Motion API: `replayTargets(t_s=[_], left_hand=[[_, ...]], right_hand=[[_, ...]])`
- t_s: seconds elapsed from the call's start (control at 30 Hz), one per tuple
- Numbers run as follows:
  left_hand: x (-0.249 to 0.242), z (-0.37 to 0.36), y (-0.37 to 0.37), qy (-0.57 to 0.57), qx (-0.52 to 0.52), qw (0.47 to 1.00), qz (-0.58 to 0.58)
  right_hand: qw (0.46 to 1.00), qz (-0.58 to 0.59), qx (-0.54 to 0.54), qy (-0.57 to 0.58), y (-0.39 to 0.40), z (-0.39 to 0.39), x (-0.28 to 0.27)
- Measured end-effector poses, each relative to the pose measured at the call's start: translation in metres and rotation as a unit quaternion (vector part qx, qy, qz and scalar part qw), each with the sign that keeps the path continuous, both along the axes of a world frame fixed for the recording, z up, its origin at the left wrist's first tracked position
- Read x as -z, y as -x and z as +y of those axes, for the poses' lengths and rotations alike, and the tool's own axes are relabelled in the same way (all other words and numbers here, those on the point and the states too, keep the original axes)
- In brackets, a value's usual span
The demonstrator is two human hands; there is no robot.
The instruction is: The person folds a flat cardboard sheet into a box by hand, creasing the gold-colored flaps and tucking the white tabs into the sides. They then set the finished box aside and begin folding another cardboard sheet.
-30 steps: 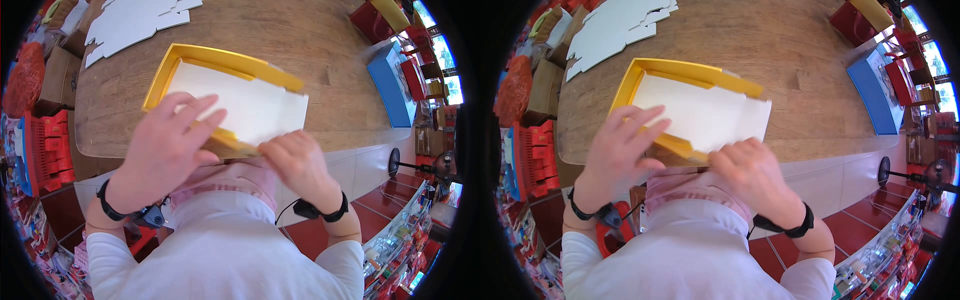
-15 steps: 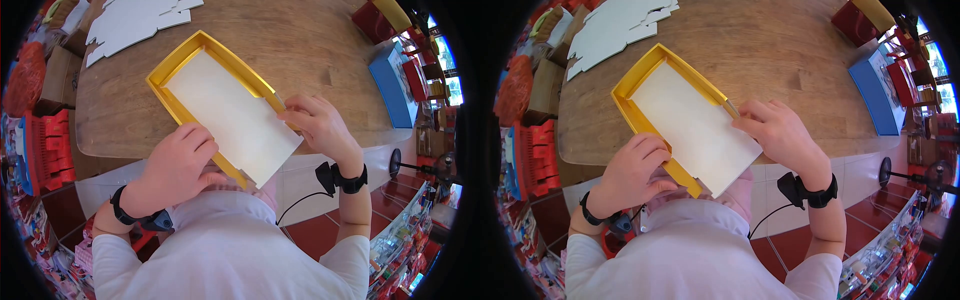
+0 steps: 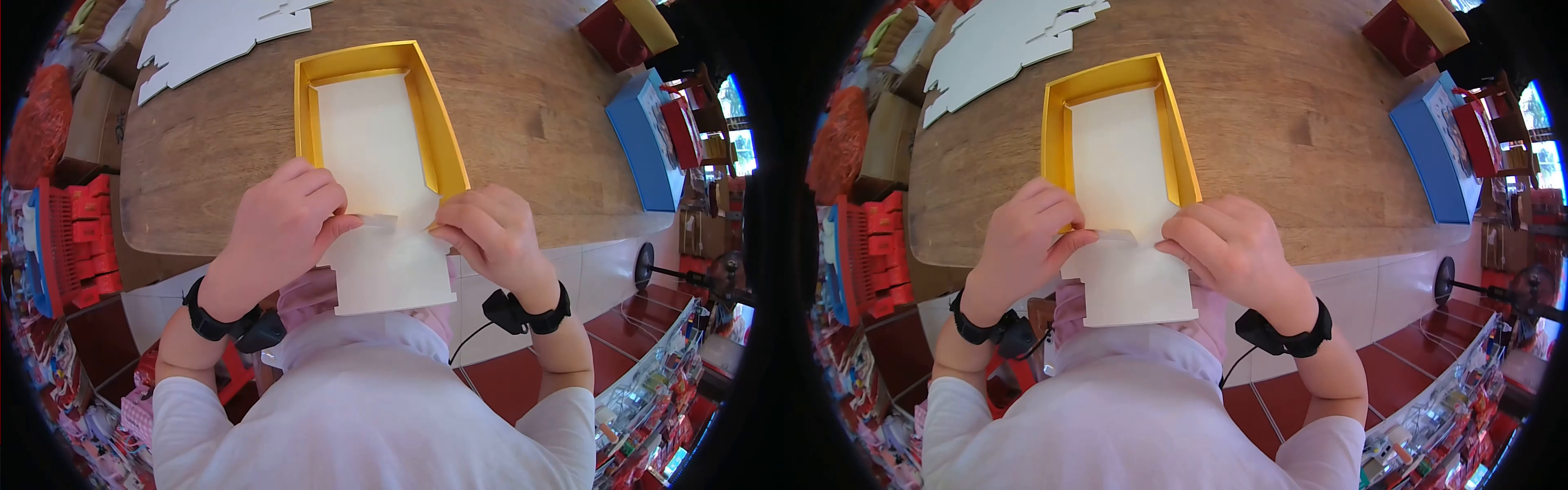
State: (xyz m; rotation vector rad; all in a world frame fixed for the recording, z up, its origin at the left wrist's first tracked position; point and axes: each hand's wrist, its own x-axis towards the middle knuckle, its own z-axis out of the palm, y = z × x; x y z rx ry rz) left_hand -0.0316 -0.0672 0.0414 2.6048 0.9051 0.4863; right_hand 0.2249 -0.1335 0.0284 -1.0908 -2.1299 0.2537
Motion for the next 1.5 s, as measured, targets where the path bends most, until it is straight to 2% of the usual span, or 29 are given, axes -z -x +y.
replayTargets(t_s=[0.03, 0.07, 0.13, 0.23, 0.37, 0.47, 0.53, 0.67, 0.73, 0.83, 1.03, 1.13, 1.43, 1.5], left_hand=[[0.001, 0.000, -0.002, -0.018, -0.003, 1.000, -0.008], [0.001, 0.000, -0.005, -0.018, -0.003, 1.000, -0.008], [0.001, 0.001, -0.010, -0.051, -0.015, 0.999, -0.006], [0.006, 0.005, -0.017, -0.112, -0.024, 0.993, -0.005], [0.009, 0.004, -0.021, -0.113, -0.032, 0.993, -0.005], [0.010, 0.005, -0.023, -0.098, -0.041, 0.994, -0.030], [0.008, 0.005, -0.023, -0.096, -0.050, 0.994, -0.030], [0.006, 0.007, -0.026, -0.101, -0.056, 0.993, -0.034], [0.007, 0.007, -0.027, -0.102, -0.044, 0.993, -0.042], [0.008, 0.008, -0.027, -0.102, -0.037, 0.993, -0.050], [0.006, 0.007, -0.024, -0.049, -0.027, 0.993, -0.101], [0.006, 0.009, -0.022, -0.103, 0.006, 0.993, -0.050], [0.015, 0.012, -0.019, -0.139, 0.030, 0.987, -0.069], [0.013, 0.012, -0.017, -0.128, 0.033, 0.989, -0.063]], right_hand=[[0.999, 0.023, 0.043, -0.022, 0.005, 0.001, 0.002], [0.999, 0.023, 0.043, -0.021, 0.010, 0.002, 0.001], [0.989, 0.052, 0.137, -0.012, 0.022, 0.006, -0.004], [0.989, -0.001, 0.138, -0.061, 0.028, 0.014, 0.002], [0.986, -0.065, 0.141, -0.060, 0.030, 0.014, 0.004], [0.980, -0.004, 0.191, -0.058, 0.030, 0.015, -0.001], [0.972, 0.069, 0.223, -0.014, 0.026, 0.017, -0.003], [0.975, 0.059, 0.212, -0.031, 0.031, 0.018, -0.002], [0.977, -0.016, 0.194, -0.086, 0.033, 0.021, 0.000], [0.979, -0.063, 0.170, -0.096, 0.032, 0.023, 0.004], [0.979, -0.116, 0.153, -0.063, 0.029, 0.021, 0.008], [0.980, -0.090, 0.171, -0.055, 0.032, 0.021, 0.013], [0.976, -0.150, 0.158, -0.025, 0.033, 0.022, 0.010], [0.981, -0.124, 0.149, -0.008, 0.030, 0.021, 0.008]])
